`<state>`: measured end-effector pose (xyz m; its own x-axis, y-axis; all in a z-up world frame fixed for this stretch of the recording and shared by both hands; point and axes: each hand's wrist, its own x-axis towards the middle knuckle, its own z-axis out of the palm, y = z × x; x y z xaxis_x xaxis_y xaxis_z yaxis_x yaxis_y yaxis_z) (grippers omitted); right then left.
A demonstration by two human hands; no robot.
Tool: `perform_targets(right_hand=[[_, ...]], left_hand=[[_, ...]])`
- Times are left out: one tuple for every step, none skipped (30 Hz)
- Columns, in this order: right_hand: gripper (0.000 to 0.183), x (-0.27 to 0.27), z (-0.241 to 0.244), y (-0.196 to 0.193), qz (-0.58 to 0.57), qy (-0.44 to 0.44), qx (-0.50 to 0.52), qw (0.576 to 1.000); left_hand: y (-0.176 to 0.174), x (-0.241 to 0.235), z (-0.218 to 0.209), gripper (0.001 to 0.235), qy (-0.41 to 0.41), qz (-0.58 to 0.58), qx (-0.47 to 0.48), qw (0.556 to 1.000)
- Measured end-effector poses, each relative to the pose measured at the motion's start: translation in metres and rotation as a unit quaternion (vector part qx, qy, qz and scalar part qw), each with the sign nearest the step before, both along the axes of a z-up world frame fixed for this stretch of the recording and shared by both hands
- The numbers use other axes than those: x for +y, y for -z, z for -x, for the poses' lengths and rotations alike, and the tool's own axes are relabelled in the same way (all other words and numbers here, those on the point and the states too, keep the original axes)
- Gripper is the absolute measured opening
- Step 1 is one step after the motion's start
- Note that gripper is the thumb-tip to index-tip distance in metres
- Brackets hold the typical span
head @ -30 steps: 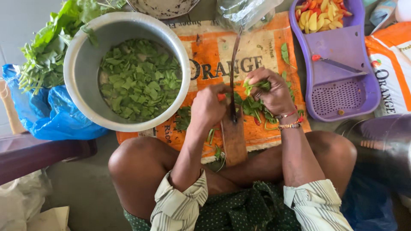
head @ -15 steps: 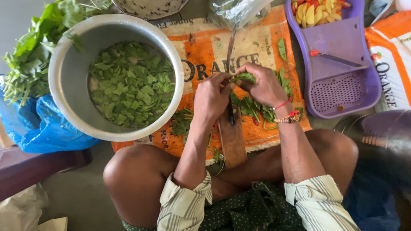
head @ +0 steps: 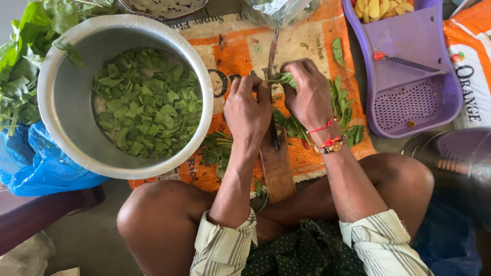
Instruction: The person sits on the floor and uses a traditional blade tool to cut green leafy vegetables. They repeatedly place leaves on the blade, press down to slice them, and drop the cut pieces into a nearby metal bowl. Another person occasionally reaches into the bowl to mix the contents.
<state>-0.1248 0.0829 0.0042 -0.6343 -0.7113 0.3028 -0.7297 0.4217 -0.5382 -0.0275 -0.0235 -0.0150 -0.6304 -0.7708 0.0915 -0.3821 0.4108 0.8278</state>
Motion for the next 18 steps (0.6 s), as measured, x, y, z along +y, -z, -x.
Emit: perform_targets(right_hand=[[0.029, 0.000, 0.001, 0.002, -0.003, 0.001, -0.006, 1.000], [0.030, 0.000, 0.002, 0.005, -0.006, 0.001, -0.012, 1.000], [0.029, 0.001, 0.002, 0.007, -0.002, -0.001, -0.037, 0.999], [0.028, 0.004, 0.002, 0.009, 0.002, -0.001, -0.062, 0.998], [0.027, 0.007, 0.003, 0.010, 0.006, -0.002, -0.086, 0.996], [0.027, 0.009, 0.004, 0.012, 0.010, -0.008, -0.087, 0.996], [0.027, 0.010, 0.007, 0.013, 0.013, -0.015, -0.087, 0.996], [0.027, 0.010, 0.007, 0.016, 0.018, -0.021, -0.088, 0.996], [0.026, 0.009, 0.008, 0.019, -0.008, -0.019, -0.077, 0.997], [0.025, 0.008, 0.009, 0.022, -0.035, -0.017, -0.066, 0.997], [0.024, 0.005, 0.009, 0.026, -0.061, -0.014, -0.054, 0.997], [0.024, 0.003, 0.008, 0.030, -0.062, -0.019, -0.026, 0.998], [0.024, 0.001, 0.007, 0.034, -0.062, -0.024, 0.001, 0.998], [0.026, -0.001, 0.005, 0.038, -0.063, -0.029, 0.028, 0.997], [0.026, -0.001, 0.003, 0.042, -0.084, -0.014, 0.030, 0.996], [0.027, -0.001, 0.001, 0.045, -0.105, 0.000, 0.032, 0.994], [0.027, -0.002, -0.001, 0.048, -0.126, 0.014, 0.033, 0.991], [0.027, -0.001, -0.002, 0.051, -0.150, 0.022, 0.029, 0.988]], left_hand=[[0.001, -0.001, 0.000, 0.007, 0.005, -0.004, -0.009, 1.000], [0.003, -0.002, -0.001, 0.007, 0.010, -0.007, -0.017, 1.000], [0.004, -0.002, -0.003, 0.007, 0.014, -0.011, -0.026, 0.999], [0.005, -0.001, -0.004, 0.007, 0.010, -0.004, -0.010, 1.000], [0.005, 0.001, -0.005, 0.007, 0.006, 0.004, 0.006, 1.000], [0.005, 0.001, -0.004, 0.007, 0.002, 0.012, 0.023, 1.000], [0.005, 0.001, -0.004, 0.008, 0.003, 0.006, 0.021, 1.000], [0.005, 0.001, -0.004, 0.008, 0.005, 0.001, 0.018, 1.000], [0.005, 0.000, -0.003, 0.009, 0.006, -0.004, 0.016, 1.000], [0.005, -0.002, -0.002, 0.009, 0.005, -0.014, -0.004, 1.000], [0.005, -0.003, -0.001, 0.009, 0.003, -0.024, -0.023, 0.999], [0.006, -0.004, -0.001, 0.009, 0.003, -0.034, -0.043, 0.999], [0.007, -0.005, -0.001, 0.009, -0.008, -0.013, -0.024, 1.000], [0.009, -0.005, -0.001, 0.009, -0.019, 0.008, -0.006, 1.000], [0.010, -0.004, -0.001, 0.009, -0.029, 0.028, 0.012, 0.999], [0.013, -0.004, -0.002, 0.009, -0.027, 0.033, 0.012, 0.999], [0.015, -0.004, -0.003, 0.009, -0.025, 0.037, 0.012, 0.999], [0.018, -0.004, -0.003, 0.009, -0.022, 0.041, 0.012, 0.999]])
